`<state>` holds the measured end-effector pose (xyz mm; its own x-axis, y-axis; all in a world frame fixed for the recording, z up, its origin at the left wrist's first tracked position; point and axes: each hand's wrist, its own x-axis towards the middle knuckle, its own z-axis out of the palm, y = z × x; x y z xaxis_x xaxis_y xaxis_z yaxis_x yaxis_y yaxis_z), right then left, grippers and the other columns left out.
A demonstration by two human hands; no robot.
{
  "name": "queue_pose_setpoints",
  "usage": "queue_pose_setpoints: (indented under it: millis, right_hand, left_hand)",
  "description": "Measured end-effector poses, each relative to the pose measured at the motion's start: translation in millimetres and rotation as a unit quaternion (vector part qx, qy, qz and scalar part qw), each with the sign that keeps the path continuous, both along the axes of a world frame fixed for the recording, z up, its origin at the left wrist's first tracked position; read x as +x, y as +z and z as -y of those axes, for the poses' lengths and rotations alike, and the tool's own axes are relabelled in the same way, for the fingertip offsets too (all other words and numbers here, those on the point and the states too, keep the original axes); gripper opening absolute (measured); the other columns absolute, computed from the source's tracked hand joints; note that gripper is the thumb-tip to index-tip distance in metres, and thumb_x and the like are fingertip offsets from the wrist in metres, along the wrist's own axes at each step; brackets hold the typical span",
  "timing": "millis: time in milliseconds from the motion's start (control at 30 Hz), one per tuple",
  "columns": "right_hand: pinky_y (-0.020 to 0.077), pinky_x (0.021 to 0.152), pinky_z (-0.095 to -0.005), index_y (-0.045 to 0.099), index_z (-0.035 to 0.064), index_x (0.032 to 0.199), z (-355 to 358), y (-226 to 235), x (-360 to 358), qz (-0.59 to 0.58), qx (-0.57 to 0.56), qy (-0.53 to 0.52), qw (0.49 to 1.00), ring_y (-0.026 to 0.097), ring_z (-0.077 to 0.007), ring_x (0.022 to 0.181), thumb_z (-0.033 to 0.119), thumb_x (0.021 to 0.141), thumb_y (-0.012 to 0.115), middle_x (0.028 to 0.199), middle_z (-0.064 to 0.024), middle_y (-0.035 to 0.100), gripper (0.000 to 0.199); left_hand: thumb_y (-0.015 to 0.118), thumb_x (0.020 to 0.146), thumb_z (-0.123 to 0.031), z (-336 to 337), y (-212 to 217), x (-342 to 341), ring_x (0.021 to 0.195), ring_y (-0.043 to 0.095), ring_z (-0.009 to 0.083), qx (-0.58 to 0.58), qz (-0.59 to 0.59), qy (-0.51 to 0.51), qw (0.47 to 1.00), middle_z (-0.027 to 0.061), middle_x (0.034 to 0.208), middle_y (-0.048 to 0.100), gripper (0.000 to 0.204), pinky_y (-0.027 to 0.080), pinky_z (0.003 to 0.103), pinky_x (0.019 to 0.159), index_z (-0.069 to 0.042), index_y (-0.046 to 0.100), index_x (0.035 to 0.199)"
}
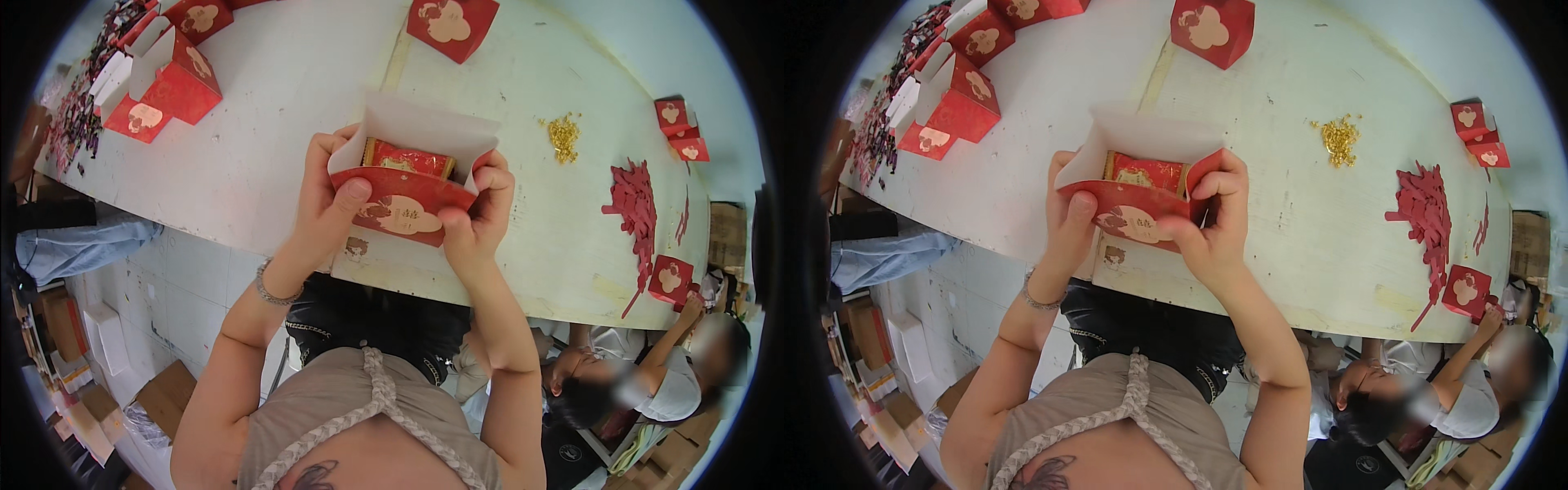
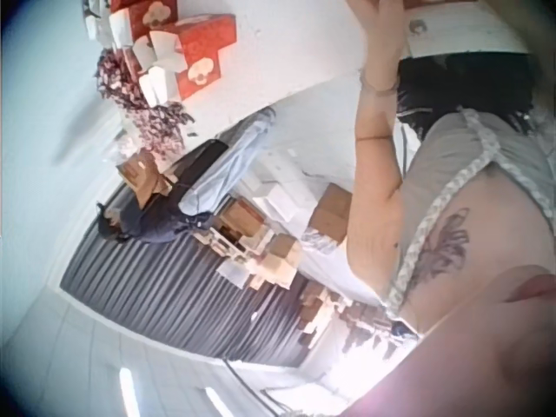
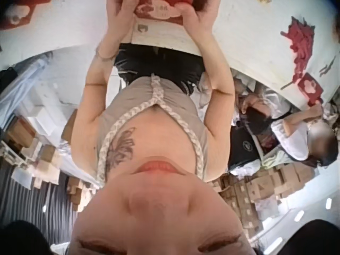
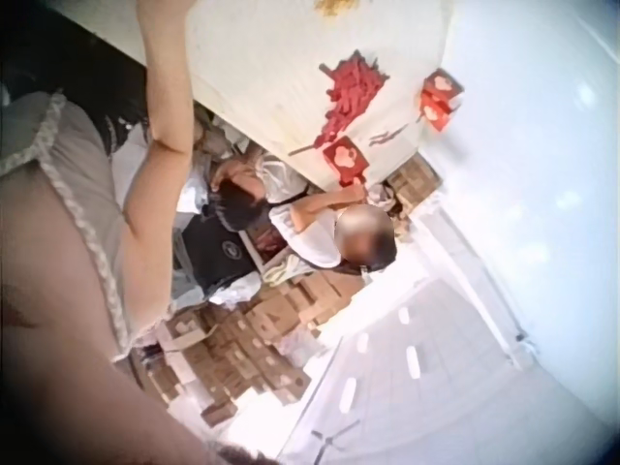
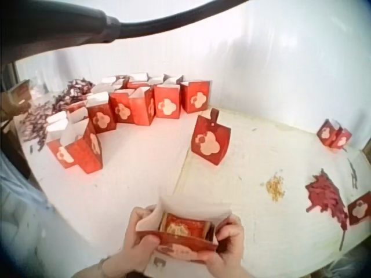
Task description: The person assembles small red gift boxes by folding the flaps and attaching red paper strips to form handles. They place wrapped candies into the boxes and arrange the finished boxes on the table.
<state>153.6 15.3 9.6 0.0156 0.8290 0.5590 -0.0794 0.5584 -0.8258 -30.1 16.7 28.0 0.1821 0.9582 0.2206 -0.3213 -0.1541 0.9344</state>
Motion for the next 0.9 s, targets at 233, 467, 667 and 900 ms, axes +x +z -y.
queue_pose_setpoints:
  millis: [233, 467, 667, 900]
  right_hand:
    - [0.0283, 0.102, -0.0384, 0.042, 0.0078, 0.097, 3.8, 10.3, -18.3, -0.084, -0.014, -0.023, 0.996, 0.041, -0.0255, 0.116, 0.042, 0.086, 0.062, 0.138, -0.0216, 0.033, 0.041]
    - [0.0418, 0.093, -0.0347, 0.041, 0.0082, 0.104, 4.4, 14.3, 12.6, -0.263, -0.19, 0.163, 0.932, 0.051, -0.0194, 0.111, 0.024, 0.093, 0.055, 0.127, -0.0164, 0.052, 0.024]
    - [0.0474, 0.084, -0.0279, 0.043, 0.0071, 0.108, -0.6, 18.2, 15.5, -0.305, -0.302, 0.078, 0.9, 0.058, -0.0136, 0.097, 0.002, 0.088, 0.06, 0.108, -0.0136, 0.063, 0.027]
    - [0.0427, 0.094, -0.0352, 0.044, 0.006, 0.102, 7.9, 20.9, -1.8, -0.184, -0.077, 0.016, 0.98, 0.052, -0.0228, 0.111, 0.004, 0.081, 0.067, 0.128, -0.0186, 0.047, 0.031]
  left_hand:
    - [0.059, 0.088, -0.044, 4.3, 5.1, 24.2, 0.122, 0.041, 0.0181, 0.018, 0.031, 0.064, 0.997, 0.0119, 0.13, 0.041, 0.073, 0.037, 0.033, 0.101, -0.003, 0.023, 0.135]
    - [0.046, 0.086, -0.064, 2.9, -15.4, 14.0, 0.116, 0.045, 0.0149, 0.027, -0.063, 0.058, 0.996, 0.0082, 0.122, 0.047, 0.077, 0.036, 0.031, 0.099, 0.0, 0.03, 0.127]
    - [0.035, 0.094, -0.055, 6.5, -20.1, 21.1, 0.109, 0.05, 0.0151, 0.012, -0.038, 0.056, 0.998, 0.0091, 0.116, 0.052, 0.063, 0.04, 0.031, 0.096, 0.0, 0.037, 0.124]
    - [0.028, 0.101, -0.042, 3.2, 1.3, 25.5, 0.1, 0.055, 0.0137, -0.002, -0.071, 0.097, 0.993, 0.0083, 0.113, 0.055, 0.049, 0.045, 0.028, 0.086, 0.0, 0.043, 0.122]
